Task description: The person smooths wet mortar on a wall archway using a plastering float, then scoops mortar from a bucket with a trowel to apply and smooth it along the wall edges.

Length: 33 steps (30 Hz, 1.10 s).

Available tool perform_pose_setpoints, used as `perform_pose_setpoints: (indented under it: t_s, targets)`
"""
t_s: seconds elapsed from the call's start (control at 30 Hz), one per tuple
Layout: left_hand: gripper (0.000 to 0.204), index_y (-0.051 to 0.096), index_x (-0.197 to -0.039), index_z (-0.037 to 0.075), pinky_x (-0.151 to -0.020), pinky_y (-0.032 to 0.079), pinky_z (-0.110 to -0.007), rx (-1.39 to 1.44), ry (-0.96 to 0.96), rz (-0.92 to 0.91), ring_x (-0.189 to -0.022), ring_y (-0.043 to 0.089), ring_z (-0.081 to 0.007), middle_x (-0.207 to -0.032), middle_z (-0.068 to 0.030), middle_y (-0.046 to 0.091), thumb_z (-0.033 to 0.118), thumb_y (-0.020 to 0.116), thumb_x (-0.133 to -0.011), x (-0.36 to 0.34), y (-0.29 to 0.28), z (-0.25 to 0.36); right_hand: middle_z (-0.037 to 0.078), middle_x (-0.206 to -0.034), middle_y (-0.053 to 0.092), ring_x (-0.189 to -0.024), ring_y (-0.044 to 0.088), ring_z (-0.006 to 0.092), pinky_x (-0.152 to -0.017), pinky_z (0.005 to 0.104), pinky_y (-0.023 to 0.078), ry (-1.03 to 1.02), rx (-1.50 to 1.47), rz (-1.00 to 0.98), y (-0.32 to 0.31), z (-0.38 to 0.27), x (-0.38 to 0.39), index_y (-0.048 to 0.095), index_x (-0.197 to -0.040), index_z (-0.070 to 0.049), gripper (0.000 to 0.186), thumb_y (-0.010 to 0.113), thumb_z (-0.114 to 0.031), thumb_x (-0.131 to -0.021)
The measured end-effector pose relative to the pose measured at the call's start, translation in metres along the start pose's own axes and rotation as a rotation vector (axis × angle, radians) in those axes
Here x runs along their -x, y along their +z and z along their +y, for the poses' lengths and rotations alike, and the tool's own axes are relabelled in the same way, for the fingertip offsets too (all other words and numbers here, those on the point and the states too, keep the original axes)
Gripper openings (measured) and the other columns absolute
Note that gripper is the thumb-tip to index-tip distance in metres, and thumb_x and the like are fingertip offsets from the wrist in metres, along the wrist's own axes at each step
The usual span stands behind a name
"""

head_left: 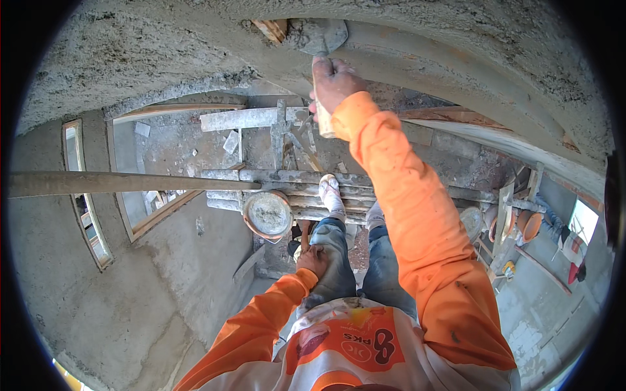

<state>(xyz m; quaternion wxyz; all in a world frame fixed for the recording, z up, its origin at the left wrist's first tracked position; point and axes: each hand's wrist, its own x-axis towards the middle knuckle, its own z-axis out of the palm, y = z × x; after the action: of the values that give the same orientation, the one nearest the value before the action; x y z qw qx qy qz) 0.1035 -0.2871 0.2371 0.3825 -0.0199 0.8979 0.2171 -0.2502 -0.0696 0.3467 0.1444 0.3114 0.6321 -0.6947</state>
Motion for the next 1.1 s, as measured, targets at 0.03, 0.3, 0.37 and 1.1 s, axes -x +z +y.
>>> perform_pose_setpoints:
  t_s: [0.03, 0.3, 0.37, 1.1]
  targets:
    - [0.02, 0.057, -0.088, 0.008, -0.079, 0.045, -0.043, 0.0, 0.008, -0.003, -0.087, 0.055, -0.0355, -0.091, -0.0157, 0.058, 0.025, 0.051, -0.078, -0.003, 0.0, -0.003, 0.01, -0.068, 0.055, -0.048, 0.054, 0.0175, -0.039, 0.032, 0.047, -0.091, 0.029, 0.091, 0.018, 0.014, -0.01, 0.048, -0.104, -0.006, 0.039, 0.047, -0.042, -0.088]
    - [0.019, 0.059, -0.088, 0.009, -0.079, 0.045, -0.043, -0.064, 0.062, -0.016, -0.088, 0.056, -0.0349, -0.088, -0.0156, 0.059, 0.024, 0.051, -0.078, -0.013, -0.014, -0.022, 0.009, -0.07, 0.054, -0.049, 0.053, 0.0168, -0.042, 0.0312, 0.047, 0.052, -0.404, -0.202, -0.013, -0.006, 0.027, 0.049, -0.107, -0.007, 0.041, 0.047, -0.044, -0.088]
    - [0.022, 0.058, -0.091, 0.01, -0.08, 0.045, -0.043, -0.068, 0.082, -0.073, -0.091, 0.055, -0.0357, -0.093, -0.0166, 0.059, 0.026, 0.051, -0.078, -0.019, -0.015, -0.035, 0.007, -0.071, 0.053, -0.05, 0.052, 0.0147, -0.043, 0.029, 0.046, 0.027, -0.456, -0.278, -0.025, 0.008, 0.032, 0.048, -0.114, -0.007, 0.045, 0.046, -0.045, -0.089]
    - [0.01, 0.058, -0.089, 0.0, -0.072, 0.046, -0.028, 0.068, 0.73, 0.112, -0.077, 0.058, -0.0195, -0.082, -0.0091, 0.06, 0.008, 0.053, -0.083, -0.158, -0.125, 0.124, 0.005, -0.066, 0.053, -0.046, 0.053, 0.0147, -0.04, 0.0302, 0.045, 0.103, -0.903, 0.234, -0.217, 0.267, 0.226, 0.048, -0.101, -0.009, 0.033, 0.057, -0.035, -0.085]
